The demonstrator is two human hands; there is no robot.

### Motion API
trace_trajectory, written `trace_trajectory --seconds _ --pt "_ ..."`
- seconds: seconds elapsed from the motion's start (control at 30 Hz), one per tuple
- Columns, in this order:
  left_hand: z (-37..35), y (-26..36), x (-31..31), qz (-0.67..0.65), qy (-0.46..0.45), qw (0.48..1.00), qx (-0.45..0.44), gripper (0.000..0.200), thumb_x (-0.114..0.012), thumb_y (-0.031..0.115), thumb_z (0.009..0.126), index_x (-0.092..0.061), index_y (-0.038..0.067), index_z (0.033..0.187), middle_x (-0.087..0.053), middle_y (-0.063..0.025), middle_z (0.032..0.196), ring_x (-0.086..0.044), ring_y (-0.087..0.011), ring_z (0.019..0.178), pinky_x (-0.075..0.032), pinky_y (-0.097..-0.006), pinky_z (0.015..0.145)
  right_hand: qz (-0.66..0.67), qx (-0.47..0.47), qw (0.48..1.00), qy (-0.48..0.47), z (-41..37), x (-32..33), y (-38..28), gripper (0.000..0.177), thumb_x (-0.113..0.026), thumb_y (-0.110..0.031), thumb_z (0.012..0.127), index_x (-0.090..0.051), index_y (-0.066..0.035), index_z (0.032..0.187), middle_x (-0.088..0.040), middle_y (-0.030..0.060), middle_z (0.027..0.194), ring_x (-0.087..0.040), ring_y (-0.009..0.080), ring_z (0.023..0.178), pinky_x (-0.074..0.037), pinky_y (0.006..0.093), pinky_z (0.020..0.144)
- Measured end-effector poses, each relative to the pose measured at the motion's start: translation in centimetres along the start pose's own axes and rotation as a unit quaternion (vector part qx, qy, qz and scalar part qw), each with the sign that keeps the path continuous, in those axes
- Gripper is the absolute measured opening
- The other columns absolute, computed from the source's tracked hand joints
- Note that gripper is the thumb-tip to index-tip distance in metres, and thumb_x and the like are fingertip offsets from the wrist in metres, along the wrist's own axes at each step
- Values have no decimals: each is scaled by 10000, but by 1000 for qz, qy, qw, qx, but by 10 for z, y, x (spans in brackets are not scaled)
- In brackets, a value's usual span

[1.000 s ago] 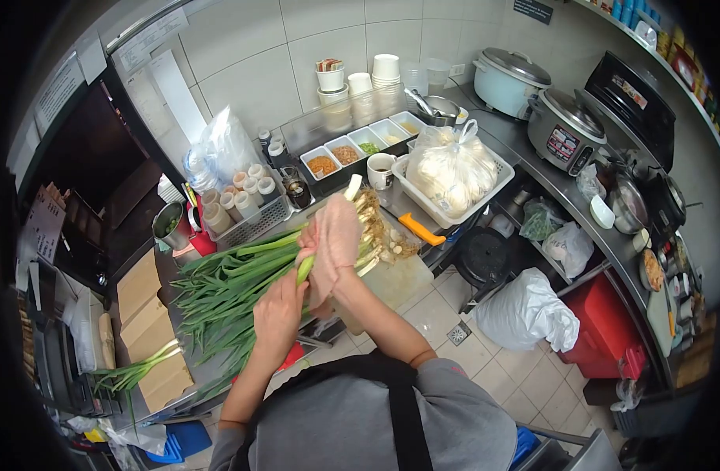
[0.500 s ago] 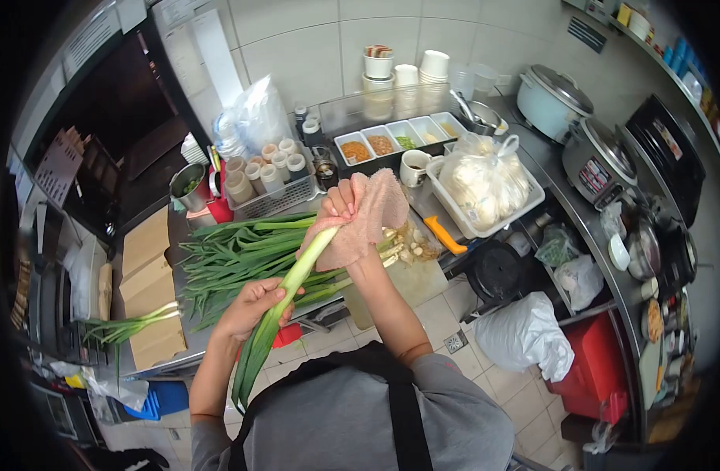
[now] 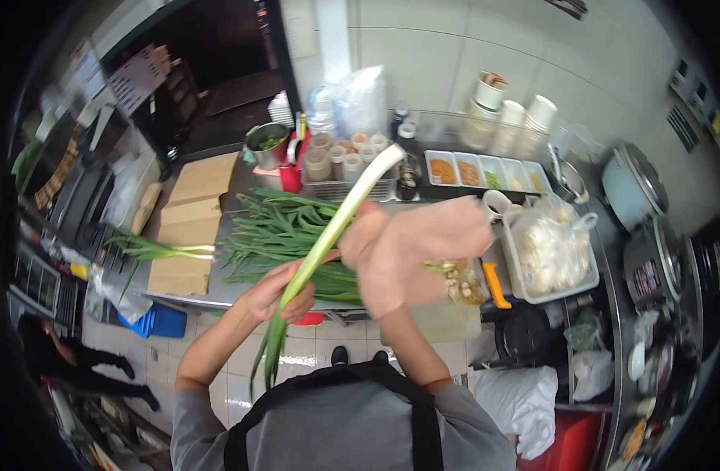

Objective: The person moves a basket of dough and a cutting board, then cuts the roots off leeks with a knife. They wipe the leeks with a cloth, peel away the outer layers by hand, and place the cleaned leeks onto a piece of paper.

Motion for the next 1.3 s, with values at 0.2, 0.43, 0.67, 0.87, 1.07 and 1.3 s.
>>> trace_trajectory --seconds 0.2,0.43,0.67,0.87,1.07,1.3 --pt "12 0 -19 86 38 993 66 420 -462 319 947 -340 93 1279 -466 -56 573 -479 -139 475 -375 -251 410 -131 47 989 -54 -8 -9 66 347 -432 -98 883 -418 62 1191 -441 187 1268 -473 269 1148 -354 342 968" --pt "-36 0 8 66 130 988 58 591 -458 326 947 -187 126 1433 -480 -48 597 -482 -105 479 -370 -226 406 -520 177 811 -199 -21 -88 30 464 -598 -263 765 -486 43 1096 -402 85 730 -474 249 757 -397 360 787" --pt "-87 34 68 -44 155 987 -29 724 -178 634 903 -131 155 1443 -409 -15 533 -426 -116 426 -342 -254 399 347 -344 870 -59 -37 -54 161 382 -388 -305 899 -425 -28 1160 -558 141 1110 -523 231 1063 -417 369 832" --pt "-120 68 104 79 196 977 -33 994 -59 842 716 14 179 1453 -439 -92 598 -463 -196 525 -380 -296 492 354 -396 834 152 -59 -97 202 534 -347 -468 904 -414 -38 1213 -463 147 1305 -442 281 1192 -352 445 980" --pt "-145 79 145 333 252 908 19 939 -173 745 802 197 133 1411 -194 -211 1330 -474 -252 882 -470 -343 732 -9 -304 949 -76 -49 -191 219 487 -349 -504 921 -451 -76 1129 -526 35 1025 -533 153 877 -428 299 745" --pt "-212 104 151 586 236 775 -35 916 -534 231 873 197 74 1403 -209 -231 1405 -240 -302 1280 -455 -367 869 424 -194 884 -12 -10 -222 212 472 -330 -266 969 -255 -22 1366 -386 137 1337 -386 235 1246 -286 312 1063"
Point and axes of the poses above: each hand's wrist, its own z-axis towards the middle knuckle, its own x-axis out of the back of the hand, y = z × x, the point moved 9 cm from there along z, towards the middle knuckle
